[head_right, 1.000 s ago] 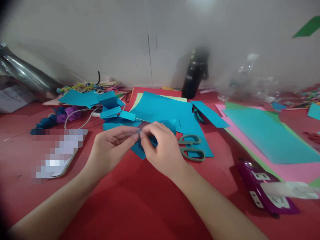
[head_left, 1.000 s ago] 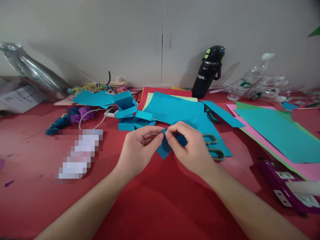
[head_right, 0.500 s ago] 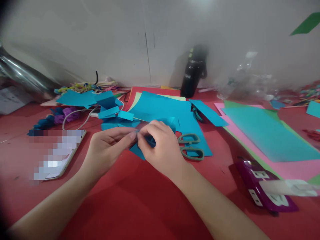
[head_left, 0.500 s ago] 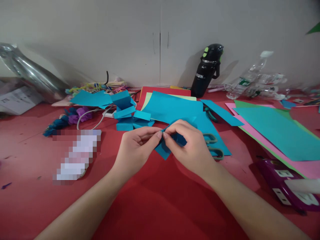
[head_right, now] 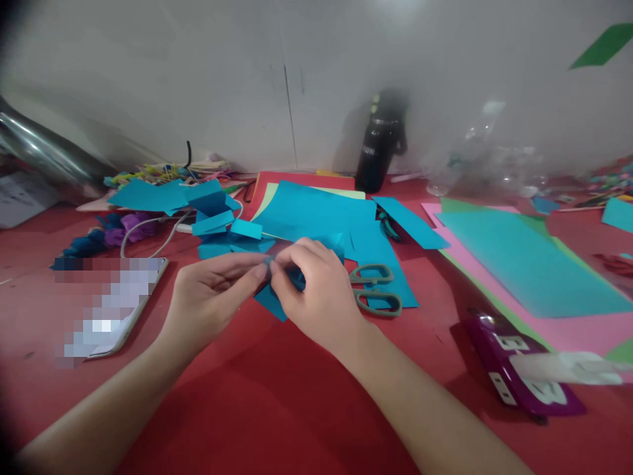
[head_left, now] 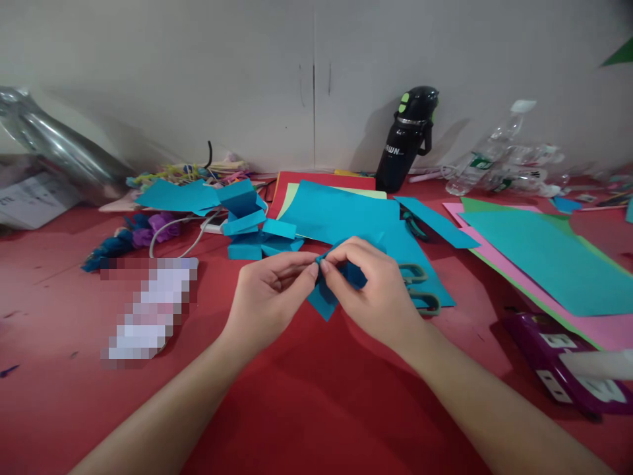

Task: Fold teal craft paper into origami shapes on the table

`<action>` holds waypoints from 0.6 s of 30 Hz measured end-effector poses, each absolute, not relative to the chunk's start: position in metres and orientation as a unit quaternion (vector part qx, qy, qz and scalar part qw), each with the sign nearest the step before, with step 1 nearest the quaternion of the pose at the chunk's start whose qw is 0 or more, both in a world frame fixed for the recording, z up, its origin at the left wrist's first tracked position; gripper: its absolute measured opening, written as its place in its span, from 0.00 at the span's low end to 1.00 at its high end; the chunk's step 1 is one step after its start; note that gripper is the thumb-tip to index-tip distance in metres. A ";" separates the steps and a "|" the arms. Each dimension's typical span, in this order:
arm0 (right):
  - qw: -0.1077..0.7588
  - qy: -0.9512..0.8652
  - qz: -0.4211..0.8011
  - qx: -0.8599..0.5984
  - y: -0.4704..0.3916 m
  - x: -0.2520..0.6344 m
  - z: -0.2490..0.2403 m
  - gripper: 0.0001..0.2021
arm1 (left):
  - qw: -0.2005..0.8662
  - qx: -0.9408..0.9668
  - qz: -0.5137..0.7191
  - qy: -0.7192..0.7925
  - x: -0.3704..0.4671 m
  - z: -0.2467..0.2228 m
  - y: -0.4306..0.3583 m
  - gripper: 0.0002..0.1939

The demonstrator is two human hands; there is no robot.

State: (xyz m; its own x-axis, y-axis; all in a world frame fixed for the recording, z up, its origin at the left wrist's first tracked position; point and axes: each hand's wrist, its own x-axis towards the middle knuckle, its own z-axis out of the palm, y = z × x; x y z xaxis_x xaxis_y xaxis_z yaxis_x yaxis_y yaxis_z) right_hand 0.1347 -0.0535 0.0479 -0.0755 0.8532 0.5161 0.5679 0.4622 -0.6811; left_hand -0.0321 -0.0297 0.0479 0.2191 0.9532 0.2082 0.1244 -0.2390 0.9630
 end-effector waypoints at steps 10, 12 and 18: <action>0.463 -0.718 0.158 -0.496 -0.054 0.133 0.047 0.06 | 0.422 0.658 0.454 0.428 -0.032 0.050 -0.030 0.05; 0.463 -0.718 0.157 -0.496 -0.054 0.133 0.047 0.06 | 0.416 0.661 0.453 0.429 -0.032 0.049 -0.029 0.06; 0.461 -0.723 0.153 -0.491 -0.054 0.134 0.047 0.06 | 0.423 0.655 0.457 0.428 -0.033 0.047 -0.028 0.07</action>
